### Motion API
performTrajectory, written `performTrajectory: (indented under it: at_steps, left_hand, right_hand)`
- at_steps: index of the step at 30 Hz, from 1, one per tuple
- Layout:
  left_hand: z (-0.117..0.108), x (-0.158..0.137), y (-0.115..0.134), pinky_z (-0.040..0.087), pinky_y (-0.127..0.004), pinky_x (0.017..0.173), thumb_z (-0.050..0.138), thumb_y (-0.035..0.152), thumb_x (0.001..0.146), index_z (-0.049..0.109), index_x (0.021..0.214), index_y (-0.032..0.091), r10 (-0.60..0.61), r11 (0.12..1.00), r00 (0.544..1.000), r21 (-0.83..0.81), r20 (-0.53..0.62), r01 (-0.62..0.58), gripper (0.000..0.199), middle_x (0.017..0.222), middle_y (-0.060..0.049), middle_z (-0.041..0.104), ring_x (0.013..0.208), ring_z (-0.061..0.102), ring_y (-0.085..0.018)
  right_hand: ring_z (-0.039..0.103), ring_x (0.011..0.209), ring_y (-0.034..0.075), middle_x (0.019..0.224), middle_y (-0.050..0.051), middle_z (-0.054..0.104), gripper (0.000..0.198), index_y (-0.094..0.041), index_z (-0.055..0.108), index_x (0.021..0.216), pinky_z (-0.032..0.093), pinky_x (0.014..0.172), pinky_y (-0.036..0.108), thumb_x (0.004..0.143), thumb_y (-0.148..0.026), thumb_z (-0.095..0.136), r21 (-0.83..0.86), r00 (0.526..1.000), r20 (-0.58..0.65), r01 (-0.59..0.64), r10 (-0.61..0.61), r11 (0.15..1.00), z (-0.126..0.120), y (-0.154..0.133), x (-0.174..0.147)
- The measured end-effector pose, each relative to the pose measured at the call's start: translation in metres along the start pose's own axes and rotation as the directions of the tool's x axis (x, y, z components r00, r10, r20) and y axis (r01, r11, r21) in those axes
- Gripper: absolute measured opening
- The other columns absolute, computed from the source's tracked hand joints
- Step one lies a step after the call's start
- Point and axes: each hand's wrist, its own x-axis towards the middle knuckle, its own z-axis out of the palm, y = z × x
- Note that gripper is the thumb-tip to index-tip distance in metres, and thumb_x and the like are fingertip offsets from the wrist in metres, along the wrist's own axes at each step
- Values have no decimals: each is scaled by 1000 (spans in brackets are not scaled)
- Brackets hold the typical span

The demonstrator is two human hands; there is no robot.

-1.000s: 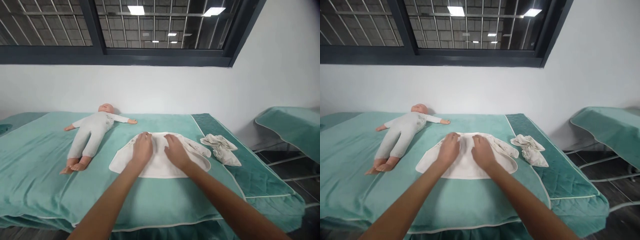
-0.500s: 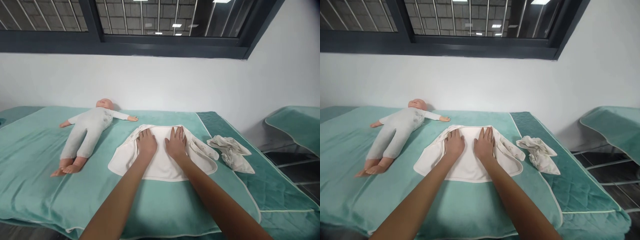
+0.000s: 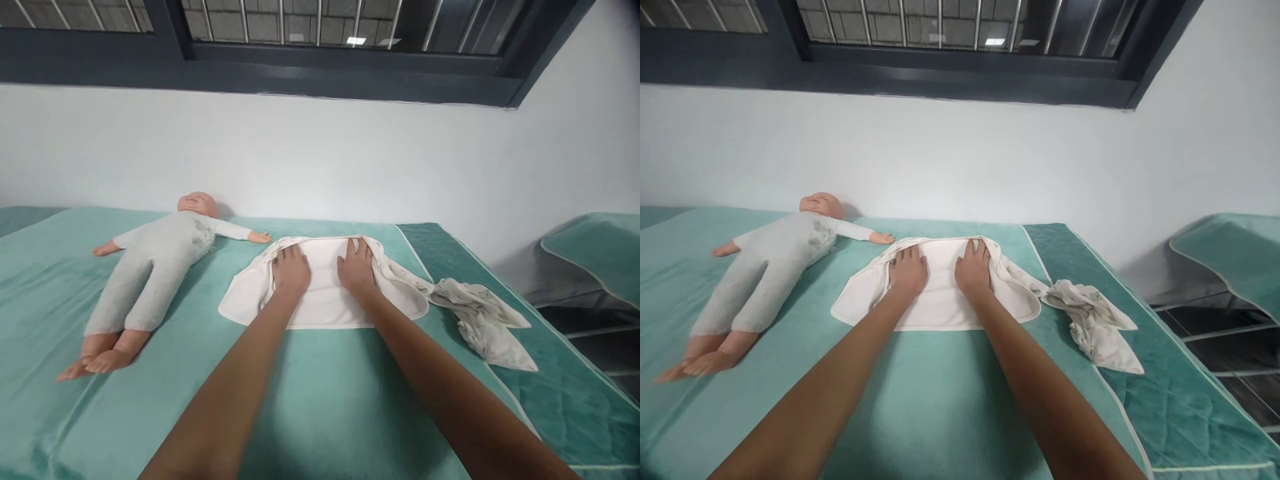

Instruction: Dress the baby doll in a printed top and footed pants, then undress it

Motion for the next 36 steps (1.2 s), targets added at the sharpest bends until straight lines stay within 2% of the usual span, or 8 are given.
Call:
performTrajectory:
  at_steps: [3, 6, 9, 14, 19, 21, 30, 36]
  left_hand:
    - [9, 10, -3, 39, -49, 110, 30, 32, 98, 40, 146, 8, 22, 1000, 1000, 4, 1, -22, 55, 146, -20, 49, 134, 45, -35]
    - [12, 16, -5, 30, -47, 118, 25, 34, 99, 28, 153, 8, 58, 998, 998, -18, -37, -59, 60, 156, -19, 35, 144, 33, -33]
    - [14, 19, -6, 26, -47, 121, 22, 37, 100, 25, 155, 9, 49, 997, 998, -55, -48, -52, 61, 158, -18, 33, 148, 26, -33]
    - [17, 24, -9, 19, -49, 123, 21, 41, 100, 24, 155, 11, 13, 995, 996, -99, 89, -4, 63, 161, -16, 27, 151, 18, -33]
    - [18, 32, -11, 29, -49, 118, 21, 46, 98, 28, 154, 16, -56, 988, 957, -121, 284, 93, 64, 159, -15, 33, 146, 32, -34]
    - [18, 33, -12, 31, -50, 116, 21, 47, 98, 30, 153, 16, -65, 988, 952, -117, 299, 104, 64, 158, -14, 36, 143, 36, -35]
    - [13, 29, -8, 31, -49, 116, 20, 48, 98, 29, 153, 12, -97, 987, 938, -86, 333, 133, 67, 158, -16, 33, 143, 36, -36]
    - [9, 22, -9, 35, -50, 112, 18, 50, 98, 30, 153, 15, -99, 991, 929, -47, 358, 123, 66, 157, -16, 37, 139, 42, -36]
  right_hand:
    - [24, 145, 37, 160, 24, 18, 64, -2, 26, 152, 21, 117, 47, 95, -28, 40, -51, 999, -8, 31, -31, 998, 10, 5, 7]
    - [25, 145, 37, 162, 23, 13, 68, -4, 18, 155, 24, 116, 47, 96, -30, 39, -76, 998, -47, 46, -49, 996, 16, 6, 9]
    - [25, 146, 37, 163, 21, 10, 68, -6, 15, 157, 26, 115, 47, 97, -33, 35, -45, 998, -55, 19, -22, 999, 19, 7, 11]
    - [21, 149, 35, 165, 19, 7, 71, -9, 9, 158, 22, 118, 47, 99, -42, 29, 4, 996, 77, -48, 48, 999, 20, 11, 19]
    - [18, 150, 34, 163, 22, 15, 72, -2, 14, 157, 19, 120, 44, 100, -46, 23, -5, 971, 226, -80, 79, 997, 24, 13, 27]
    - [18, 150, 33, 162, 24, 19, 72, 0, 18, 156, 19, 120, 44, 100, -45, 22, -11, 969, 237, -70, 71, 997, 25, 13, 29]
    - [23, 149, 33, 160, 24, 24, 70, 1, 25, 154, 21, 119, 44, 100, -43, 22, -58, 967, 247, -53, 66, 997, 25, 10, 30]
    - [30, 146, 34, 158, 24, 29, 68, 0, 27, 153, 26, 117, 45, 101, -43, 21, -92, 976, 213, -24, 43, 995, 26, 12, 29]
